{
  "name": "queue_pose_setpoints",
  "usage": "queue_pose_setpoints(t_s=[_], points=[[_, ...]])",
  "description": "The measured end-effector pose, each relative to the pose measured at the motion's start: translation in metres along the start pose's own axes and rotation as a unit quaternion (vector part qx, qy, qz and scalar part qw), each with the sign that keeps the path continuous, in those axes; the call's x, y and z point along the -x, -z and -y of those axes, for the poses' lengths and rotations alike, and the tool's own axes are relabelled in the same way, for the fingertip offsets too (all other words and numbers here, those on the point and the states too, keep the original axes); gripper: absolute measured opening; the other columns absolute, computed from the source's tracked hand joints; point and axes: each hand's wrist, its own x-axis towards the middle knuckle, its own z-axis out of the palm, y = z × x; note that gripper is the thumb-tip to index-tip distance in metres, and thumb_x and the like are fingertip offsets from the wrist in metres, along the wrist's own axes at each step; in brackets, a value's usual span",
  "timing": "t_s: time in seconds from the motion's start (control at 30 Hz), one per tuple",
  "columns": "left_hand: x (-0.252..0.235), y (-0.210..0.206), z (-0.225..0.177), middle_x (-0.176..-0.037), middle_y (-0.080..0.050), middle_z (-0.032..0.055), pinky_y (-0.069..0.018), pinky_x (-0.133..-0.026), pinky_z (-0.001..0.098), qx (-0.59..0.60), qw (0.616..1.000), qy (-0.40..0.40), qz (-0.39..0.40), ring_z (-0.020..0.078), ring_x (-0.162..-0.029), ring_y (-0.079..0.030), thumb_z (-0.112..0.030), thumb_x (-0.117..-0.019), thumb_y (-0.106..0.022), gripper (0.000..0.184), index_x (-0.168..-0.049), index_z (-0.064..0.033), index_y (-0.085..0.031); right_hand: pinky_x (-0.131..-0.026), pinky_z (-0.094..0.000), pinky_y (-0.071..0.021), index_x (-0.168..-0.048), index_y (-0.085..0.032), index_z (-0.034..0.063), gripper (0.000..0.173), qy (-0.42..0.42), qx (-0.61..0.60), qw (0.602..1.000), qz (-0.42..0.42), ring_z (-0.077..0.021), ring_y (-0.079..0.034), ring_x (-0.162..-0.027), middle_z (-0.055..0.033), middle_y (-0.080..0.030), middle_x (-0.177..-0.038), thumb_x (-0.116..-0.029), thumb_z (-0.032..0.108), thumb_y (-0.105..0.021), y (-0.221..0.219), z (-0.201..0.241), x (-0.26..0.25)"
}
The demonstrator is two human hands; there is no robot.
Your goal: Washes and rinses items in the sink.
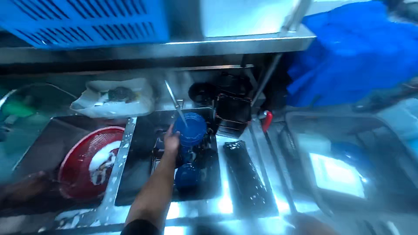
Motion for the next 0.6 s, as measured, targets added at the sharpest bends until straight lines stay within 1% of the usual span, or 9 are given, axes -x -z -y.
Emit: queue_pose_setpoints(t_s=[0.1,0.2,0.27,0.33,0.4,0.43,0.47,0.53,0.6], points=[[-0.036,0.003,0.018,-0.152,-0.053,0.013,-0.0486,-0.11,0.049,0.091,0.995,-0.033,0.001,0.0246,-0.134,-0.056,-0.013,-0.1043,-0.057,0.051,-0.154,-0.012,-0.046,-0.117,-0.051,-0.0407,-0.132,-0.069,0.0082,0.038,0.056,0.063,0.996,0.005,-0.034,-0.048,-0.142,-0.0131,-0.057,-0.148,-0.0957,0.019,-0.064,-0.087,0.009,-0.158],[-0.043,0.013,0.019,-0.15,-0.056,0.0083,-0.0501,-0.109,0.0459,0.134,0.991,-0.013,0.016,0.0203,-0.133,-0.057,-0.013,-0.1015,-0.062,0.051,-0.151,-0.0143,-0.051,-0.117,-0.0733,-0.021,-0.153,-0.05,0.028,0.068,0.03,0.206,0.978,0.027,-0.0418,-0.015,-0.156,-0.0073,-0.027,-0.169,-0.0885,0.017,-0.069,-0.159,-0.002,-0.305],[-0.037,0.029,0.012,-0.145,-0.06,0.0072,-0.0525,-0.103,0.0504,0.143,0.989,0.01,0.031,0.0234,-0.128,-0.061,-0.02,-0.1008,-0.065,0.051,-0.15,-0.0208,-0.053,-0.115,-0.078,-0.0135,-0.154,-0.047,0.0324,0.076,0.024,0.257,0.964,0.057,-0.0391,-0.006,-0.158,-0.0015,-0.02,-0.171,-0.0854,0.012,-0.072,-0.185,-0.021,-0.375],[-0.041,0.047,0.013,-0.145,-0.061,0.0058,-0.0512,-0.104,0.0514,0.14,0.989,0.031,0.023,0.0231,-0.129,-0.06,-0.031,-0.1044,-0.06,0.047,-0.15,-0.0229,-0.054,-0.116,-0.074,-0.0196,-0.144,-0.06,0.0279,0.061,0.054,0.273,0.958,0.062,-0.034,-0.022,-0.155,0.0015,-0.038,-0.164,-0.0868,0.01,-0.073,-0.195,-0.036,-0.415],[-0.054,0.062,0.029,-0.148,-0.058,0.006,-0.0464,-0.109,0.051,0.123,0.991,0.053,-0.02,0.0223,-0.133,-0.057,-0.036,-0.1088,-0.049,0.045,-0.15,-0.0186,-0.054,-0.118,-0.066,-0.0292,-0.12,-0.074,0.0172,0.031,0.112,0.251,0.96,0.048,-0.0283,-0.051,-0.139,-0.0013,-0.063,-0.141,-0.09,0.011,-0.07,-0.194,-0.042,-0.433],[-0.061,0.069,0.04,-0.151,-0.056,0.0061,-0.0442,-0.112,0.0521,0.105,0.992,0.064,-0.04,0.023,-0.136,-0.054,-0.036,-0.1097,-0.047,0.045,-0.151,-0.0181,-0.053,-0.118,-0.0616,-0.0338,-0.114,-0.076,0.0138,0.025,0.118,0.223,0.966,0.052,-0.0258,-0.06,-0.129,-0.0028,-0.07,-0.129,-0.0906,0.011,-0.069,-0.192,-0.04,-0.438],[-0.066,0.073,0.053,-0.152,-0.055,0.0075,-0.0431,-0.113,0.0547,0.087,0.992,0.073,-0.055,0.0255,-0.138,-0.053,-0.034,-0.1097,-0.048,0.045,-0.152,-0.0184,-0.051,-0.114,-0.056,-0.0416,-0.113,-0.076,0.0107,0.024,0.092,0.169,0.979,0.062,-0.0244,-0.065,-0.119,-0.0056,-0.073,-0.12,-0.0911,0.007,-0.067,-0.188,-0.037,-0.443],[-0.07,0.077,0.074,-0.152,-0.055,0.0093,-0.0436,-0.112,0.0578,0.061,0.992,0.095,-0.063,0.0285,-0.137,-0.054,-0.033,-0.1092,-0.05,0.048,-0.155,-0.0206,-0.048,-0.094,-0.0481,-0.0578,-0.115,-0.074,0.0088,0.025,-0.023,0.023,0.997,0.067,-0.022,-0.071,-0.1,-0.0092,-0.074,-0.107,-0.0935,0.004,-0.063,-0.182,-0.034,-0.458],[-0.069,0.073,0.085,-0.145,-0.06,0.0115,-0.0475,-0.109,0.0551,0.089,0.987,0.116,-0.066,0.027,-0.131,-0.059,-0.031,-0.1086,-0.052,0.046,-0.152,-0.0173,-0.051,-0.085,-0.0446,-0.0594,-0.118,-0.071,0.0088,0.021,-0.165,-0.133,0.977,0.028,-0.0199,-0.07,-0.094,-0.0094,-0.073,-0.105,-0.0991,0.008,-0.062,-0.184,-0.028,-0.474]])
